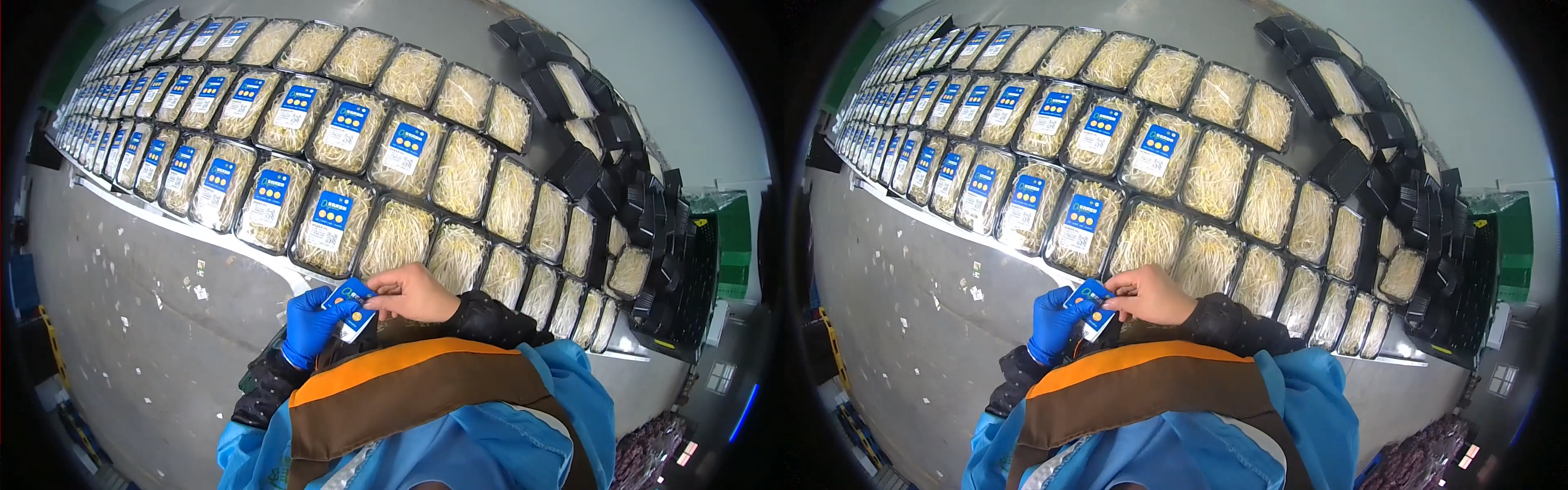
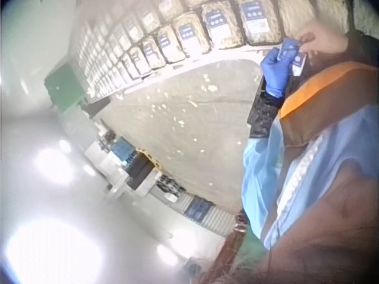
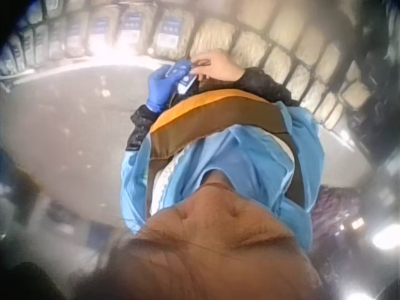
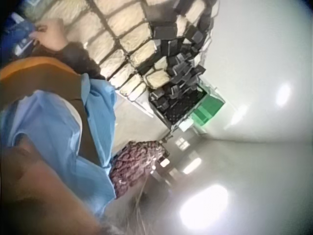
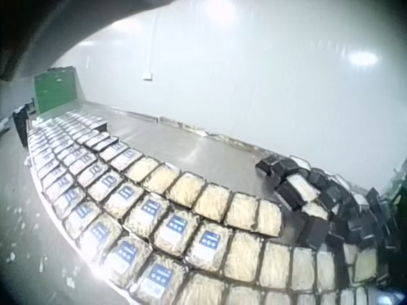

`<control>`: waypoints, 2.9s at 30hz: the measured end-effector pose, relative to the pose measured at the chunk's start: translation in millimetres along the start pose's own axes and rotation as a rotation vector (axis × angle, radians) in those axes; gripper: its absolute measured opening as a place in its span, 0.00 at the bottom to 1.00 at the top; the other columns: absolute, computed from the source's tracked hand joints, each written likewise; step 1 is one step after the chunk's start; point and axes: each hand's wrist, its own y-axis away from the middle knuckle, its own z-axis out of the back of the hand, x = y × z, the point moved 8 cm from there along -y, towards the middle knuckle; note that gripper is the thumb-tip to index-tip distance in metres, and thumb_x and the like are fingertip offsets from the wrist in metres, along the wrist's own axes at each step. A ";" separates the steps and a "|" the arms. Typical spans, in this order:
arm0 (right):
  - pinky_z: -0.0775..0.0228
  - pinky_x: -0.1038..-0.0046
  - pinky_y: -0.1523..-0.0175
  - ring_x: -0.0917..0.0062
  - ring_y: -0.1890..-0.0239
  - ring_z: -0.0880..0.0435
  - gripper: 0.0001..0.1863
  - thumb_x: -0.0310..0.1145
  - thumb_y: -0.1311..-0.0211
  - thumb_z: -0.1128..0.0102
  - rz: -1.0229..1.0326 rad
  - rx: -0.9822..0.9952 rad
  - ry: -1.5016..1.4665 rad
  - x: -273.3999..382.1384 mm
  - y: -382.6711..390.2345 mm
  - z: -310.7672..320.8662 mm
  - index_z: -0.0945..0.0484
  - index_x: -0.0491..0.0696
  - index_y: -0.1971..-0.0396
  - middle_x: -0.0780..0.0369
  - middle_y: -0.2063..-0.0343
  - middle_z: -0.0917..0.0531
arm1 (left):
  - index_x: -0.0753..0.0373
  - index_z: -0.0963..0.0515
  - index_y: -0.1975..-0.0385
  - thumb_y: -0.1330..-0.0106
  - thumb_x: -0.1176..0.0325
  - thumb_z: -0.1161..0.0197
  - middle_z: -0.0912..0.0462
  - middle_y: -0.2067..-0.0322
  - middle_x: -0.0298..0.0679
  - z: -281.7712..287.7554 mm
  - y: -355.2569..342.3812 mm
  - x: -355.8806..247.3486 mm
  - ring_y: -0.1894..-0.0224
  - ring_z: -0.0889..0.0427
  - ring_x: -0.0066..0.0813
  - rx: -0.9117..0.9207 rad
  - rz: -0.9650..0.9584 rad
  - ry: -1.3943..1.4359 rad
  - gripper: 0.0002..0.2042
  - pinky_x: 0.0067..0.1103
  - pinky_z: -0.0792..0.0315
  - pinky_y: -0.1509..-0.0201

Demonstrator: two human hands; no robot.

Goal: The person labels packaged bean sprouts by hand. The person takes a roll of labels, peels them off one by one, and presses each label onto the plastic film of a container of sprouts, repeating this across a long row of containers on a table.

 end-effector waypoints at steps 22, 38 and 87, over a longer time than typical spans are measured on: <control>0.27 0.75 0.66 0.75 0.71 0.18 0.24 0.43 0.49 0.33 0.164 -0.117 0.232 -20.3 18.6 15.1 0.25 0.42 0.57 0.57 0.66 0.18 | 0.68 0.19 0.69 0.41 0.74 0.37 0.20 0.65 0.39 -20.1 7.6 -11.5 0.66 0.23 0.20 0.066 -0.120 -0.066 0.05 0.17 0.28 0.62; 0.30 0.66 0.58 0.59 0.61 0.21 0.27 0.46 0.61 0.30 -0.059 -0.380 0.894 -52.0 68.1 150.1 0.25 0.47 0.61 0.55 0.66 0.19 | 0.67 0.18 0.69 0.48 0.72 0.30 0.17 0.71 0.39 -18.5 -2.4 -0.7 0.71 0.22 0.16 0.357 0.025 -0.498 0.09 0.17 0.27 0.66; 0.27 0.77 0.75 0.82 0.80 0.20 0.10 0.30 0.43 0.41 0.041 -0.120 0.198 12.7 -104.7 188.3 0.22 0.39 0.64 0.61 0.77 0.19 | 0.69 0.19 0.65 0.43 0.66 0.33 0.16 0.74 0.36 3.1 -6.8 41.4 0.75 0.22 0.16 -0.024 0.156 -0.348 0.12 0.17 0.28 0.72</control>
